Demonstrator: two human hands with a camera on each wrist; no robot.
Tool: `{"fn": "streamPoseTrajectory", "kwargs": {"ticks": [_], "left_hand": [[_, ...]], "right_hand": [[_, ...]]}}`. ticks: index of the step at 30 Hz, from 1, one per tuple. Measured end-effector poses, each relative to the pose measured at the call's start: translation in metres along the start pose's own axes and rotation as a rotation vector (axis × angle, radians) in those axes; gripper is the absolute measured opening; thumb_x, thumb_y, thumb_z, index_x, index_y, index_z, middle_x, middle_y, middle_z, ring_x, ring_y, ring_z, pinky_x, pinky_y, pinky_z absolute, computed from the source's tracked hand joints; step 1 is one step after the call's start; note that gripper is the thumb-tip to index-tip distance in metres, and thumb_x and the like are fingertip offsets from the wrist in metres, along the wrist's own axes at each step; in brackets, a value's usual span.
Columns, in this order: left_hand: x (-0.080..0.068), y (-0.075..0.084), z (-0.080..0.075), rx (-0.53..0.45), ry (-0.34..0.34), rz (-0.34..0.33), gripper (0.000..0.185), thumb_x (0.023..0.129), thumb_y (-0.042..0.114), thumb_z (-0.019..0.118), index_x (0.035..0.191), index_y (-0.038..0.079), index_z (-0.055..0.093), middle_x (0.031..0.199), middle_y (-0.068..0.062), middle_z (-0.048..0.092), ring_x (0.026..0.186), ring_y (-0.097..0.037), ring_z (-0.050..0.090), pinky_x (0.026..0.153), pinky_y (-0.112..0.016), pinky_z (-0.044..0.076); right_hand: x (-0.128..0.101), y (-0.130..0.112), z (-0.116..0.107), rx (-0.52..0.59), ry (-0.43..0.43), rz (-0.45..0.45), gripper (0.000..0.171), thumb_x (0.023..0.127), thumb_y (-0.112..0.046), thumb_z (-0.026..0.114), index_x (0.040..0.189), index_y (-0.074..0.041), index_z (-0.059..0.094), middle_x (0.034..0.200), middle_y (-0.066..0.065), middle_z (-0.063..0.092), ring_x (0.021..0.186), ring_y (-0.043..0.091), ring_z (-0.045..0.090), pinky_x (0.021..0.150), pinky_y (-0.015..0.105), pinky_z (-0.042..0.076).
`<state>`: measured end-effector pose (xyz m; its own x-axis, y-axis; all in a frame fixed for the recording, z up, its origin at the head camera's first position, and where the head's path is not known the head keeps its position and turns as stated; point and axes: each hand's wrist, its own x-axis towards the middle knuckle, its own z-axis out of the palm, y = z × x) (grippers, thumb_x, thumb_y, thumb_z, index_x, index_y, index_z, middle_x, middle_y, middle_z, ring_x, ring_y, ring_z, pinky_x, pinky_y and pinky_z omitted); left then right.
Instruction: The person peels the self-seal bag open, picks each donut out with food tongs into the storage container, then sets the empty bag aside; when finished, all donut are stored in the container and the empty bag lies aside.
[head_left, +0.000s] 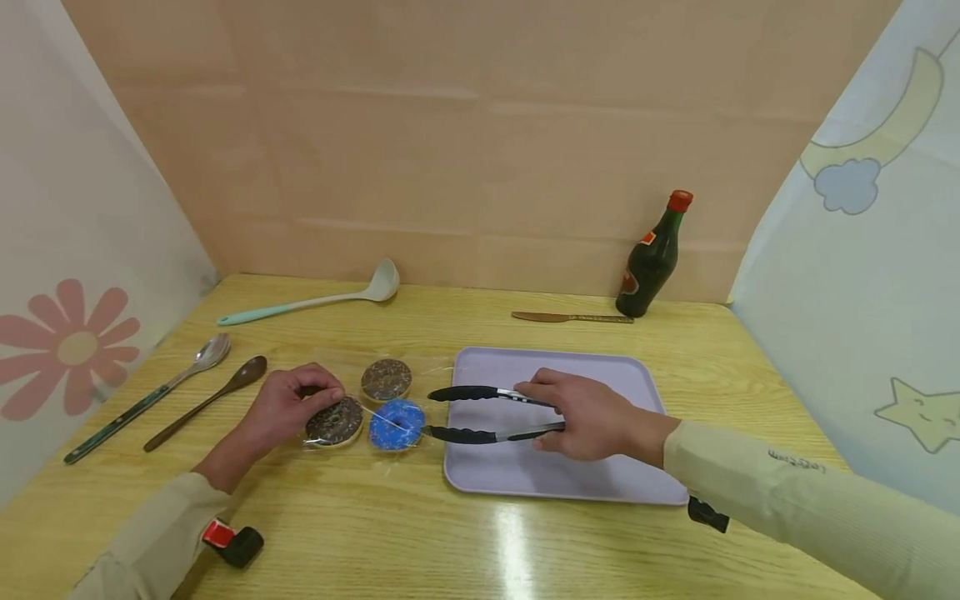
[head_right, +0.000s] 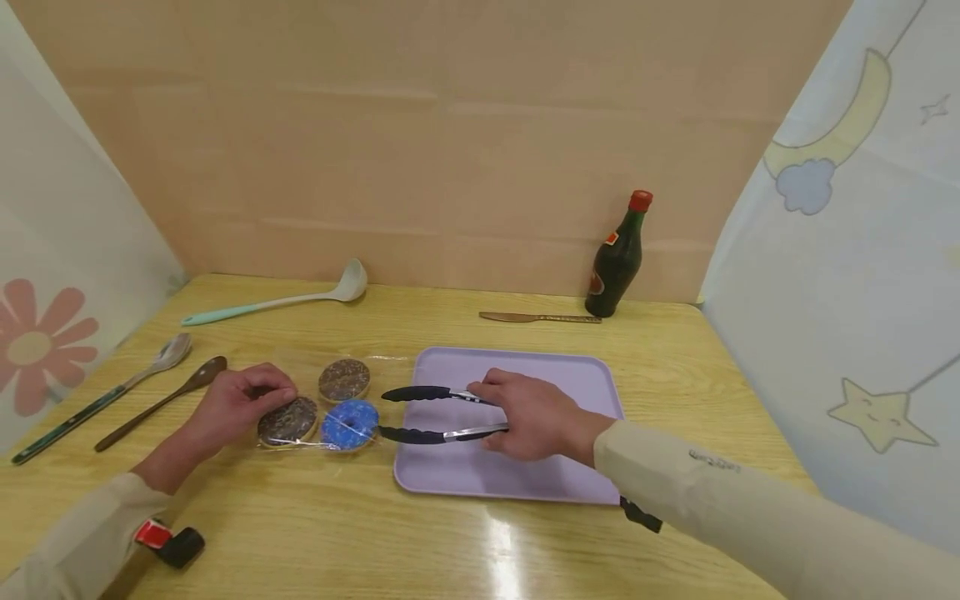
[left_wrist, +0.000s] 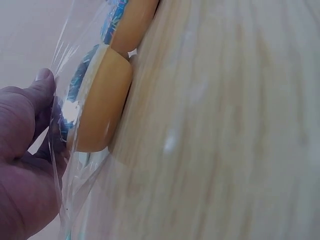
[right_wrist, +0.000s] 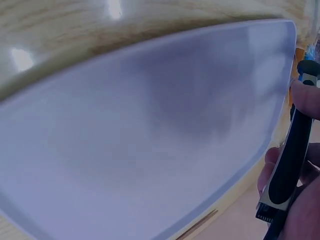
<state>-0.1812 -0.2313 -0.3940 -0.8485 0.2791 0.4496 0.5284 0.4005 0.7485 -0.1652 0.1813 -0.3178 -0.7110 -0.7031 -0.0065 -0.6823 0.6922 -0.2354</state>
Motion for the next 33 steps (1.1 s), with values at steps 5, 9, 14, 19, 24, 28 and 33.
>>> {"fn": "streamPoseTrajectory", "kwargs": {"ticks": [5,9,14,19,24,28,33], "left_hand": [[0.0,0.002,0.002,0.011,-0.001,-0.013,0.009,0.087,-0.002,0.066,0.086,0.004,0.072,0.083,-0.003,0.064,0.074,-0.011,0.058,0.062,-0.022,0.047],[-0.001,0.002,0.003,0.013,0.003,-0.022,0.008,0.087,-0.002,0.066,0.086,0.004,0.072,0.082,-0.001,0.063,0.073,-0.012,0.058,0.062,-0.022,0.047],[-0.001,0.002,0.003,0.01,0.006,-0.029,0.008,0.087,-0.002,0.066,0.086,0.004,0.072,0.082,0.0,0.063,0.072,-0.012,0.058,0.061,-0.022,0.047],[-0.001,0.004,0.004,0.01,0.015,-0.031,0.008,0.088,-0.001,0.066,0.085,0.003,0.072,0.081,-0.002,0.063,0.072,-0.012,0.058,0.06,-0.022,0.047],[-0.001,0.005,0.005,0.016,0.024,-0.023,0.01,0.088,-0.001,0.066,0.084,0.006,0.072,0.081,-0.003,0.063,0.071,-0.012,0.057,0.06,-0.022,0.046],[-0.001,0.004,0.007,0.023,0.034,-0.015,0.012,0.087,-0.002,0.066,0.083,0.007,0.072,0.079,-0.001,0.063,0.071,-0.012,0.058,0.061,-0.023,0.047],[-0.002,0.004,0.009,0.039,0.039,-0.025,0.012,0.087,-0.001,0.066,0.083,0.008,0.072,0.079,0.002,0.063,0.071,-0.011,0.058,0.062,-0.023,0.047]], "right_hand": [[0.007,-0.002,-0.003,-0.011,-0.03,-0.014,0.063,0.079,-0.03,0.074,0.135,-0.01,0.052,0.117,-0.003,0.052,0.086,0.015,0.052,0.073,0.033,0.043],[0.01,0.0,-0.004,-0.018,-0.053,-0.018,0.064,0.079,-0.029,0.074,0.135,-0.009,0.052,0.118,-0.002,0.052,0.081,0.011,0.048,0.071,0.032,0.042],[0.012,0.003,-0.004,-0.02,-0.057,-0.04,0.063,0.078,-0.026,0.074,0.134,-0.006,0.052,0.117,0.0,0.052,0.078,0.011,0.048,0.07,0.032,0.043],[0.015,0.005,-0.002,-0.009,-0.067,-0.055,0.063,0.079,-0.025,0.074,0.135,-0.008,0.052,0.118,-0.001,0.052,0.078,0.014,0.052,0.069,0.031,0.043],[0.021,0.008,-0.003,-0.004,-0.075,-0.064,0.062,0.077,-0.021,0.074,0.134,-0.01,0.054,0.117,-0.003,0.053,0.086,0.017,0.054,0.072,0.033,0.043],[0.026,0.008,-0.004,-0.008,-0.079,-0.074,0.063,0.074,-0.019,0.074,0.134,-0.011,0.054,0.117,-0.003,0.053,0.095,0.017,0.054,0.076,0.035,0.044],[0.032,0.007,-0.005,-0.014,-0.112,-0.078,0.066,0.075,-0.021,0.074,0.136,-0.011,0.052,0.121,-0.001,0.052,0.1,0.014,0.051,0.082,0.037,0.043]]}}
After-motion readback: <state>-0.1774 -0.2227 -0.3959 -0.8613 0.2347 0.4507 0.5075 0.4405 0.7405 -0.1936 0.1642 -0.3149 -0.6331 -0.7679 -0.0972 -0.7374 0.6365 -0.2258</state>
